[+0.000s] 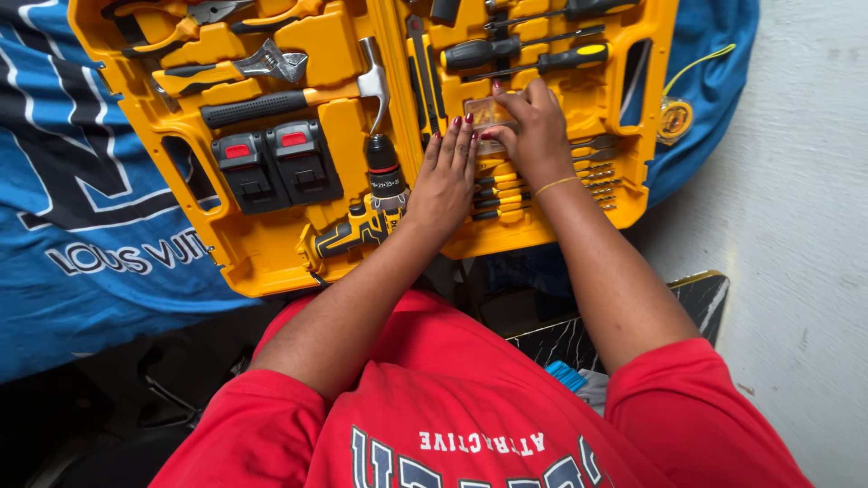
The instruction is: The person sorts small metal fasteners from a blue pouch into a clear plastic compartment box, then places the box into a yellow toolkit. The person also handles a metal Allen key and places it into the pouch.
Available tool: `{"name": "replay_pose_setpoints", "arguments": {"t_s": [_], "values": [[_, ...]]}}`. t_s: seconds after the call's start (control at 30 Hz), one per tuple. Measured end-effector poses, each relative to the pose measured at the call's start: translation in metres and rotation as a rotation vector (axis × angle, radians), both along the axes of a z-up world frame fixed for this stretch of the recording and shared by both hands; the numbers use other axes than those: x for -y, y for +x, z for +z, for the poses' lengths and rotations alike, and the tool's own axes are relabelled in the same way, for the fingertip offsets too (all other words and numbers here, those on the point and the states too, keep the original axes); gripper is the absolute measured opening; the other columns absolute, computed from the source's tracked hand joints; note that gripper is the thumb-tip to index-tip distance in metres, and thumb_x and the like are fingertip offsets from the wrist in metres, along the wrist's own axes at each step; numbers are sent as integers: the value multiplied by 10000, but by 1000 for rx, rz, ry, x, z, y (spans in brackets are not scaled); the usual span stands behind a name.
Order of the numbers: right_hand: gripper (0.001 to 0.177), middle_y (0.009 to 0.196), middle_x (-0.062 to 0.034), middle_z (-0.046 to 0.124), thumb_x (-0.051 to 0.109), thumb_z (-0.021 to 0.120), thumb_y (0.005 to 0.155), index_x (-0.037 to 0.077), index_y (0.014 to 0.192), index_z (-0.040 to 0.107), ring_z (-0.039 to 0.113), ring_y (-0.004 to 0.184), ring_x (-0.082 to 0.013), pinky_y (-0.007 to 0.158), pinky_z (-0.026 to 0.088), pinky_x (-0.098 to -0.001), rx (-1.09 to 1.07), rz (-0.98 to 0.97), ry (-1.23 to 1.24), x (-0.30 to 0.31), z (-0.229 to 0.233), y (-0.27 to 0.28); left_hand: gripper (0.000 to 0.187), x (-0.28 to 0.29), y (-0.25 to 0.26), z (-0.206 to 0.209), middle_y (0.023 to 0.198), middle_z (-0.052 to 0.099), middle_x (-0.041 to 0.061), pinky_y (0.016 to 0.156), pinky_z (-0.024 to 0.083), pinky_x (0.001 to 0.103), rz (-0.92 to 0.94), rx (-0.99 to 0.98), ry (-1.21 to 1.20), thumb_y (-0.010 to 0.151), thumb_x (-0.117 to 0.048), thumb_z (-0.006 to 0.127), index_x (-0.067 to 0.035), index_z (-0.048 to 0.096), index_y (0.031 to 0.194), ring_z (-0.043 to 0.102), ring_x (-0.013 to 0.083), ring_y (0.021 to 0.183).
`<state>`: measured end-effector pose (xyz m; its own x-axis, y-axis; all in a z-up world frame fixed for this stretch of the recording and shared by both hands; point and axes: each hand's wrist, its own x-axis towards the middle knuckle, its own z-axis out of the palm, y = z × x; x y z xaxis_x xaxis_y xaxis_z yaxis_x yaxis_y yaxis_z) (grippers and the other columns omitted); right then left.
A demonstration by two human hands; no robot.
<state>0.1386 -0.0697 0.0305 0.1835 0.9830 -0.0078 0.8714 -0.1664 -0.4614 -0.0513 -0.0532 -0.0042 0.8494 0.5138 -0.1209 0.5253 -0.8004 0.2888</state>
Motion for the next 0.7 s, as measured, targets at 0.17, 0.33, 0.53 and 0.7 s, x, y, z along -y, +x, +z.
{"name": "replay_pose_setpoints", "arguments": {"t_s": [0.17,0.33,0.53,0.7], "values": [[689,1029,-148,587,231,941,760,79,1369,657,567,956,-369,871,489,-454,-111,37,61,6,10,8,595,4,12,11,1634,312,277,1233,210,553,8,-119,58,1017,-247,457,85,431,1511,286,411,1529],[550,1206,-132,638,121,798,920,170,1439,622,670,1014,-297,911,562,-381,-270,-161,17,24,22,2,612,-7,7,8,1638,292,265,1216,218,558,17,-8,58,992,-242,478,59,431,1523,274,389,1536],[648,1080,-167,642,144,901,776,120,1379,665,639,980,-356,865,526,-436,-102,-37,-17,8,26,8,733,-12,14,6,1616,279,310,1213,220,556,-24,-2,-21,981,-413,545,86,424,1505,270,435,1513],[540,1107,-106,664,144,888,800,151,1310,710,667,995,-313,888,547,-402,-190,-68,-29,9,20,13,687,-14,14,4,1608,306,310,1213,231,557,-66,-65,6,1003,-377,548,88,434,1497,282,436,1513]]}}
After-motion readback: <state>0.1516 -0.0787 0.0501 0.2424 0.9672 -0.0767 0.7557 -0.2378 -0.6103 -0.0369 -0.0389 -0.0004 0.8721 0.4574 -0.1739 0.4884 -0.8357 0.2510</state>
